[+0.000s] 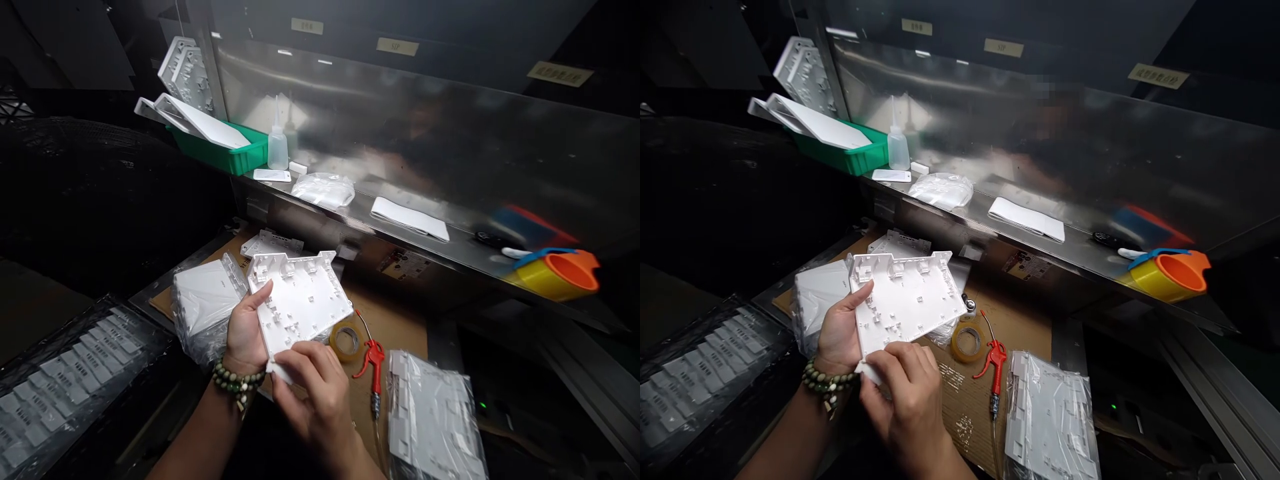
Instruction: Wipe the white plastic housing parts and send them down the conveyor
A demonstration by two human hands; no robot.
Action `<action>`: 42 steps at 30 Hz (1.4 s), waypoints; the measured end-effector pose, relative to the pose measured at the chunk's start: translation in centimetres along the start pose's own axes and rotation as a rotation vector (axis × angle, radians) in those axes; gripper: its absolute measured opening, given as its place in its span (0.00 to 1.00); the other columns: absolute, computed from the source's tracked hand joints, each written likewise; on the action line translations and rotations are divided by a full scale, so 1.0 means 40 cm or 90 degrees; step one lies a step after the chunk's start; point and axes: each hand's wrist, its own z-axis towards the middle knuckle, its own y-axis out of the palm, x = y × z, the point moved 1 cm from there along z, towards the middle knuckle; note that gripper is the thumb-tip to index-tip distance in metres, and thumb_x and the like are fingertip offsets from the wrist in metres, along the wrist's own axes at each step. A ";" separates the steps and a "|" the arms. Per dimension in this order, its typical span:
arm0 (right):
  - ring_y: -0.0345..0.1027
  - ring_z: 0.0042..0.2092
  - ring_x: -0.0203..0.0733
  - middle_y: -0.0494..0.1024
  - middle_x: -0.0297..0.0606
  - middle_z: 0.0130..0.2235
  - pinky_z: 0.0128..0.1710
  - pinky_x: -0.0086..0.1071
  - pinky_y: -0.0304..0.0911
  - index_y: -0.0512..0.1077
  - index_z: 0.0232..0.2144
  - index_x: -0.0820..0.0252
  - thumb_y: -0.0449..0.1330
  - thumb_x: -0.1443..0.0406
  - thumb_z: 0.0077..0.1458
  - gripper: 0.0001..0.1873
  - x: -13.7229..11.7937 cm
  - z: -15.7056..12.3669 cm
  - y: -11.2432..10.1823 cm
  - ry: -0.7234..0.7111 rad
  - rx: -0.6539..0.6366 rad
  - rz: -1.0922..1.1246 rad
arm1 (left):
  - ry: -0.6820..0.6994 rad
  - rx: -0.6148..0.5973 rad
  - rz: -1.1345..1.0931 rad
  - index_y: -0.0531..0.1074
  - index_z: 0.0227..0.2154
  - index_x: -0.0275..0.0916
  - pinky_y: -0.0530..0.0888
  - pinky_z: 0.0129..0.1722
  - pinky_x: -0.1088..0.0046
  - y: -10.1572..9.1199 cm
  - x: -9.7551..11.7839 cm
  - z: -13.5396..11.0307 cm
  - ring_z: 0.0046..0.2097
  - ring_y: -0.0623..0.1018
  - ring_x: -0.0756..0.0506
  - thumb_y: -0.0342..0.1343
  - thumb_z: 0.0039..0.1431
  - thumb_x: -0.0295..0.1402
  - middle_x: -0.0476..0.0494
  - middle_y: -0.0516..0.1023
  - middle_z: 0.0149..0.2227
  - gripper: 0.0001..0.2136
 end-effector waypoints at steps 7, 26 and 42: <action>0.74 0.40 0.43 0.79 0.39 0.39 0.40 0.36 0.68 0.75 0.45 0.55 0.64 0.69 0.60 0.11 -0.001 -0.001 -0.009 0.015 0.031 0.007 | 0.007 0.002 0.004 0.59 0.68 0.30 0.72 0.60 0.40 0.005 -0.001 -0.005 0.53 0.81 0.27 0.50 0.68 0.33 0.26 0.80 0.54 0.27; 0.70 0.49 0.44 0.77 0.39 0.45 0.47 0.38 0.69 0.78 0.45 0.51 0.61 0.65 0.65 0.08 0.194 -0.045 -0.185 0.180 0.130 -0.082 | -0.078 -0.173 0.010 0.54 0.68 0.65 0.62 0.65 0.46 -0.146 0.127 -0.004 0.67 0.66 0.37 0.38 0.70 0.50 0.55 0.76 0.60 0.25; 0.72 0.46 0.43 0.79 0.39 0.43 0.43 0.36 0.69 0.78 0.42 0.52 0.60 0.62 0.66 0.07 0.251 -0.020 -0.188 0.221 0.154 -0.041 | -0.100 -0.273 -0.018 0.45 0.67 0.74 0.67 0.64 0.45 -0.258 0.135 0.012 0.68 0.62 0.39 0.39 0.67 0.32 0.69 0.72 0.59 0.31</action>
